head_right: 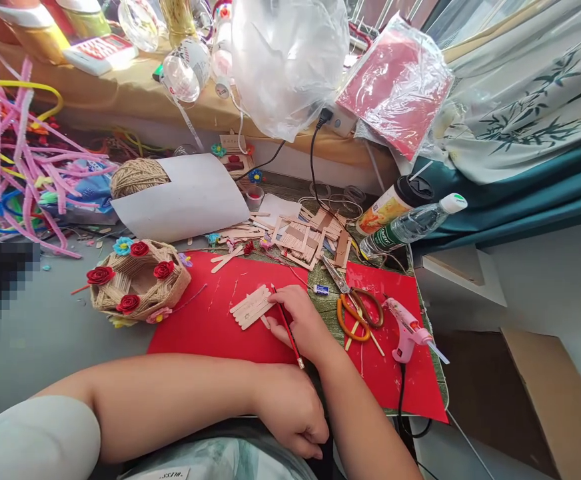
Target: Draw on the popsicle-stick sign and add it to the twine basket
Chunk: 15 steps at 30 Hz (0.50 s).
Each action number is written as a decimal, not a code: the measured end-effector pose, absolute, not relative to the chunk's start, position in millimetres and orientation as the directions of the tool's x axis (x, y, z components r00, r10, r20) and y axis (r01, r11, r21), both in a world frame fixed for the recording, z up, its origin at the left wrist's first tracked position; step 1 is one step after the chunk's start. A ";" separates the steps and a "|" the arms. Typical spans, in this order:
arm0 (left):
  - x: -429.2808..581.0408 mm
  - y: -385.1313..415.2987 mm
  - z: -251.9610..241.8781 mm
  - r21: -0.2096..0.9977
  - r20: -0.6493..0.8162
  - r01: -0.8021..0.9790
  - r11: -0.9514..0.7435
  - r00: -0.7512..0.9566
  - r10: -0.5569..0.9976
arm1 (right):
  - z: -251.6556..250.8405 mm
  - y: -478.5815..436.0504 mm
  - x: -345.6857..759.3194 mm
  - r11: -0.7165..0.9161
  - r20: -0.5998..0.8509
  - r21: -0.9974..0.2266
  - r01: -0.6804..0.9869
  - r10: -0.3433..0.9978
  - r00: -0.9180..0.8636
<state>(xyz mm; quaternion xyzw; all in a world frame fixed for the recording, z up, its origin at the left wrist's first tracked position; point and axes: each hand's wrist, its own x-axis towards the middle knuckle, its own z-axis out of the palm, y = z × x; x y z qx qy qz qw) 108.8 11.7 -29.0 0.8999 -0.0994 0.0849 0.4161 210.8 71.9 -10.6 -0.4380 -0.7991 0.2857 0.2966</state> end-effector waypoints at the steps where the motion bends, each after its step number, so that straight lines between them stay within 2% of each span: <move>1: 108.9 11.7 -29.6 0.731 0.239 -0.253 -0.634 0.965 -0.109 | -10.6 72.6 211.2 0.449 0.235 -0.715 0.536 0.876 -0.421; 6: 108.5 11.3 -29.4 0.735 0.246 -0.245 -0.632 0.965 -0.089 | -12.9 73.6 211.5 0.450 0.262 -0.699 0.555 0.884 -0.387; 10: 108.4 12.3 -25.8 0.739 0.197 -0.211 -0.640 0.976 -0.095 | -13.0 72.6 209.7 0.460 0.252 -0.682 0.569 0.878 -0.408; 15: 107.1 15.5 -19.8 0.752 0.176 -0.201 -0.627 0.979 -0.103 | -14.0 73.7 212.4 0.404 0.287 -0.735 0.545 0.913 -0.290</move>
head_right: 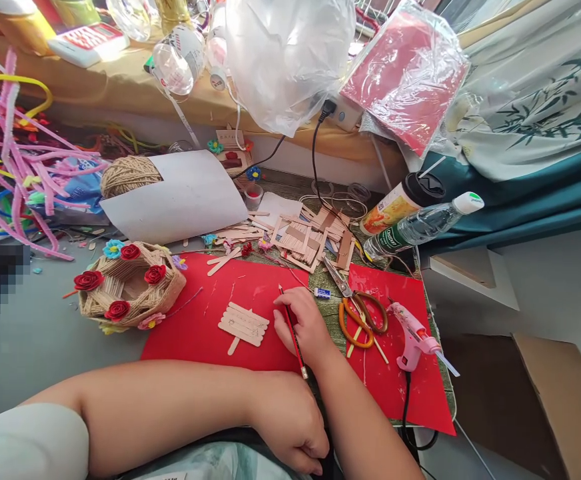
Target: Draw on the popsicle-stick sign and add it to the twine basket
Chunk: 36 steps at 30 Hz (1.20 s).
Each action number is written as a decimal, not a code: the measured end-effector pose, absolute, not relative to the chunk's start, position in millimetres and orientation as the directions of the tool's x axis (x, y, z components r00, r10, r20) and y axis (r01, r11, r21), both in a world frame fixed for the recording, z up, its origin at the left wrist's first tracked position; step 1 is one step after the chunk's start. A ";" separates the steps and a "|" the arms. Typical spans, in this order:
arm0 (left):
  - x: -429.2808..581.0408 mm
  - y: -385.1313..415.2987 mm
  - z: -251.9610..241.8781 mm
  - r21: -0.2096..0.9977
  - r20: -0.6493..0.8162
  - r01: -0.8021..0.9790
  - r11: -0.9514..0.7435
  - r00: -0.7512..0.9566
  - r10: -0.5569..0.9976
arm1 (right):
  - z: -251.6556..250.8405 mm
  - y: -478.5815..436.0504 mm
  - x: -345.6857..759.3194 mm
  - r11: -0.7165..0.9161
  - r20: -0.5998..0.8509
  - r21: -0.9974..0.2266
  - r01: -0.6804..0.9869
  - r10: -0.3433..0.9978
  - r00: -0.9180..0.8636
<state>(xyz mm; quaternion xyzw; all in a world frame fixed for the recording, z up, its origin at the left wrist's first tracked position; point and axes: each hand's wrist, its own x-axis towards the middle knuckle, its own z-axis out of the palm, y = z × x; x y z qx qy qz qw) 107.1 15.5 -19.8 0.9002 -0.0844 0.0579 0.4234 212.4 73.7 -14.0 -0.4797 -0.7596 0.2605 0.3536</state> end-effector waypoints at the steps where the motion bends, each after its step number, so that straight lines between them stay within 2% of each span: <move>1: 106.9 16.2 -19.1 0.754 0.168 -0.198 -0.626 0.980 -0.109 | -13.4 74.1 213.3 0.404 0.283 -0.742 0.535 0.912 -0.297; 5: 109.0 16.7 -22.0 0.772 0.158 -0.202 -0.603 0.979 -0.125 | -7.4 70.8 210.7 0.461 0.245 -0.726 0.510 0.867 -0.435; 9: 114.6 13.5 -30.1 0.809 0.207 -0.295 -0.508 0.953 -0.223 | -3.6 62.8 198.8 0.485 0.141 -0.655 0.579 0.832 -0.537; 13: 113.6 13.6 -28.4 0.799 0.169 -0.249 -0.547 0.967 -0.193 | -5.7 63.2 199.0 0.467 0.155 -0.678 0.567 0.845 -0.511; 19: 107.8 19.5 -15.5 0.769 0.098 -0.183 -0.613 0.981 -0.169 | -10.6 76.0 216.5 0.412 0.280 -0.736 0.538 0.908 -0.312; 23: 107.3 19.3 -14.2 0.766 0.090 -0.168 -0.620 0.984 -0.156 | -15.5 81.3 220.1 0.400 0.202 -0.716 0.572 0.903 -0.379; 28: 106.3 17.0 -15.2 0.770 0.115 -0.166 -0.616 0.986 -0.122 | -17.1 82.8 222.6 0.367 0.167 -0.736 0.568 0.913 -0.373; 36: 107.6 12.5 -16.7 0.740 0.132 -0.176 -0.649 0.984 -0.116 | -13.6 82.0 225.5 0.418 0.248 -0.727 0.545 0.900 -0.360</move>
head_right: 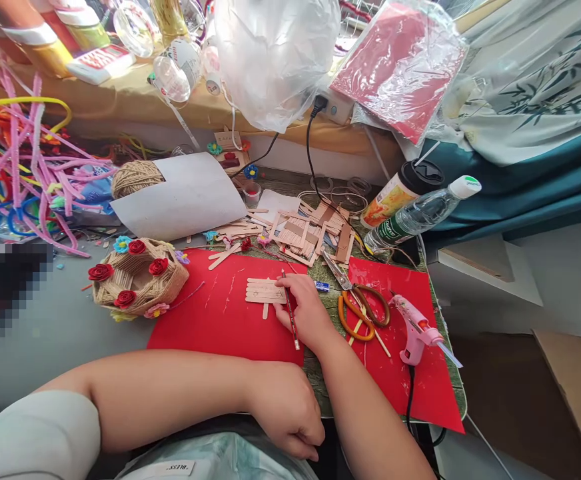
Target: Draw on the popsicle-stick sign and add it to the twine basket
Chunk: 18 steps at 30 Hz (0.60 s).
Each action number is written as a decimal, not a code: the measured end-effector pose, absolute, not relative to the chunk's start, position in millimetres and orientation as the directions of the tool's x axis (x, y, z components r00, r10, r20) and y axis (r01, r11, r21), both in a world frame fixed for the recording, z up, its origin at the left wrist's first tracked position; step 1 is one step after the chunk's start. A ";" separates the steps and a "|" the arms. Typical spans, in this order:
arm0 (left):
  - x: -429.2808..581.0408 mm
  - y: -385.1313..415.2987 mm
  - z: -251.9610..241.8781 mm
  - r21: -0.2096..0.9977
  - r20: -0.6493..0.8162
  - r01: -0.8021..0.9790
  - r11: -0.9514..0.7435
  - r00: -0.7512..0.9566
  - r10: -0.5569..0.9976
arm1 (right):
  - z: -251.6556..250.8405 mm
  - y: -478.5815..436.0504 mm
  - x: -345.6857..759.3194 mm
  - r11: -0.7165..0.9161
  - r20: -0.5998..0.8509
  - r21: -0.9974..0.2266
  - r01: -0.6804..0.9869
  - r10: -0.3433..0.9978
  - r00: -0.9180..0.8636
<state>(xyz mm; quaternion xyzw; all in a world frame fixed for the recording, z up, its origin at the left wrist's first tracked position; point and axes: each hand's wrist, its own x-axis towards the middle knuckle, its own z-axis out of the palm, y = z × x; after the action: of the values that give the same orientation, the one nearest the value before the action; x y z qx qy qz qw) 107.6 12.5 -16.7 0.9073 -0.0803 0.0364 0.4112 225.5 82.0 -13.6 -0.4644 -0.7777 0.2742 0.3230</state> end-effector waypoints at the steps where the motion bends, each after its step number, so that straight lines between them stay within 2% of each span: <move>1: 107.6 11.9 -17.6 0.739 0.136 -0.175 -0.651 0.984 -0.111 | -12.9 81.0 226.6 0.434 0.245 -0.719 0.543 0.889 -0.387; 5: 106.9 9.9 -21.7 0.711 0.173 -0.221 -0.668 0.975 -0.139 | -13.8 77.9 234.3 0.492 0.217 -0.648 0.582 0.851 -0.477; 10: 106.7 6.8 -17.6 0.600 0.206 -0.321 -0.733 0.947 -0.246 | -16.1 73.7 236.8 0.421 0.385 -0.505 0.753 0.891 -0.240; 12: 106.7 -0.3 -9.3 0.542 0.202 -0.358 -0.761 0.934 -0.295 | -13.8 67.6 228.3 0.499 0.401 -0.503 0.706 0.858 -0.322; 14: 105.7 -12.4 2.1 0.503 0.186 -0.352 -0.789 0.936 -0.298 | -11.0 59.8 215.5 0.604 0.354 -0.536 0.590 0.795 -0.492; 16: 102.2 -27.0 14.2 0.500 0.135 -0.286 -0.817 0.958 -0.253 | -8.8 52.5 203.8 0.642 0.270 -0.574 0.508 0.735 -0.623; 18: 94.8 -39.2 24.6 0.487 0.080 -0.196 -0.851 0.980 -0.180 | -7.5 47.4 198.9 0.632 0.186 -0.588 0.505 0.713 -0.676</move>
<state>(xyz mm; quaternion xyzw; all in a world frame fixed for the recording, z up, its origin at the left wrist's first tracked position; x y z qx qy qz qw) 94.8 -39.2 24.6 0.9620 -0.0980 0.0156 0.2545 198.9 47.4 -7.5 -0.3463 -0.8795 0.2535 0.2057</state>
